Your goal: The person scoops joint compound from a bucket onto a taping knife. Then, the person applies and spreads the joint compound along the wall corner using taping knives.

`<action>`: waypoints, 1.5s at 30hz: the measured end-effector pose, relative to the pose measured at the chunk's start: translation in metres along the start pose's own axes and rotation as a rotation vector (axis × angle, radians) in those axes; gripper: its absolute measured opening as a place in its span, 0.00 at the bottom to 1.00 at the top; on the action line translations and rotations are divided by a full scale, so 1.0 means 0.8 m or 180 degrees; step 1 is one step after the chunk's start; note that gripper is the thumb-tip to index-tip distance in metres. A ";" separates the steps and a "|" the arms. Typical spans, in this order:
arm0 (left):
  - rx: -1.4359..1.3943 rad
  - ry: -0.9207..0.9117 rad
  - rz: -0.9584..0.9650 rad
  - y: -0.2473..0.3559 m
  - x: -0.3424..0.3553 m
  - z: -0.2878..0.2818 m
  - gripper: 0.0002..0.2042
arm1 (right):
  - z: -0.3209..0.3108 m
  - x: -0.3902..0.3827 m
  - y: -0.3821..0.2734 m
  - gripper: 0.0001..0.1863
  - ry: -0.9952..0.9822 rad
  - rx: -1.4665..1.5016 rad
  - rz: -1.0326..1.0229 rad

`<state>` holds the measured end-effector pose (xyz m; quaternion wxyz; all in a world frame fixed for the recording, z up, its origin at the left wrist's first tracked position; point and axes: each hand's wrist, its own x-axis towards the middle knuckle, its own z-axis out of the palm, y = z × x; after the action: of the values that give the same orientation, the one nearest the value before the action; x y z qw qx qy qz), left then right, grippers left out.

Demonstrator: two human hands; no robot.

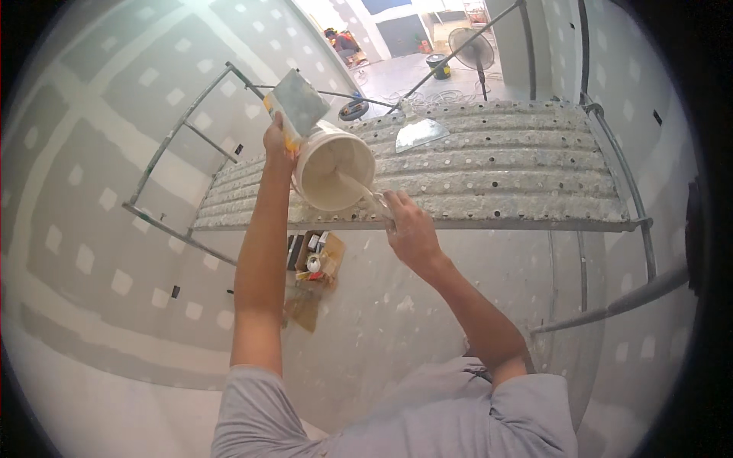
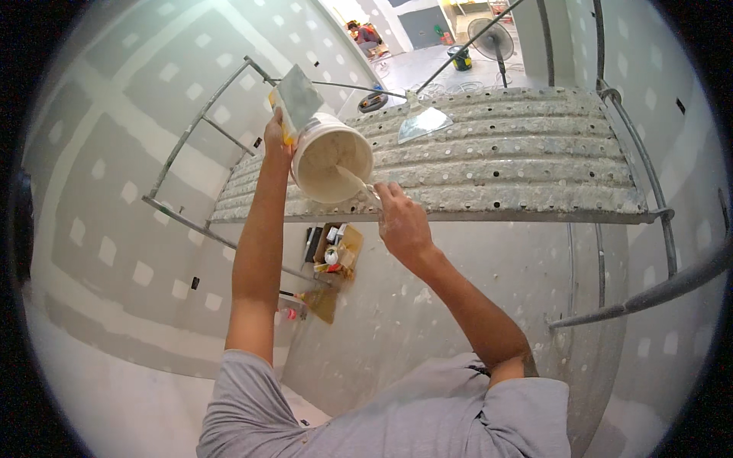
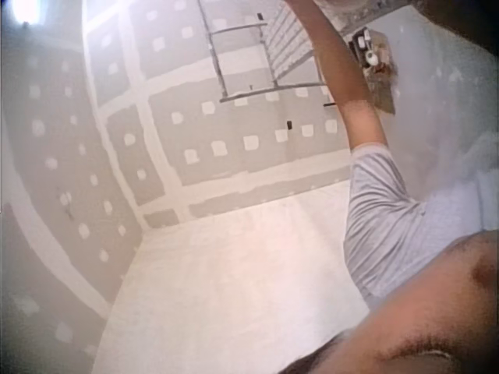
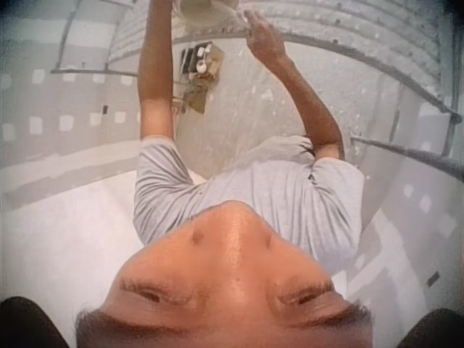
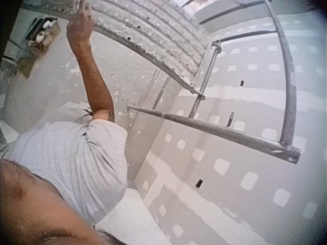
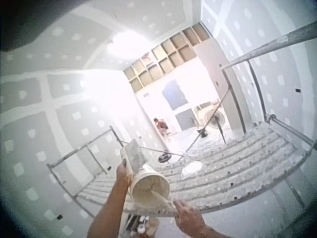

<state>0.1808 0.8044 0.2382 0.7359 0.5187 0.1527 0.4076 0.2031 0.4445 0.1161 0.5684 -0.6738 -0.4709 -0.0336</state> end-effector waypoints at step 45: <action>0.1250 0.0015 0.0112 -0.094 0.087 0.167 0.19 | 0.050 0.158 0.115 0.14 -0.0606 -0.1670 0.0311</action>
<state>0.3437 0.7623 0.2405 0.6129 0.6540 0.2219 0.3840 0.3156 0.5597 0.1076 0.3288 -0.8199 -0.4643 -0.0635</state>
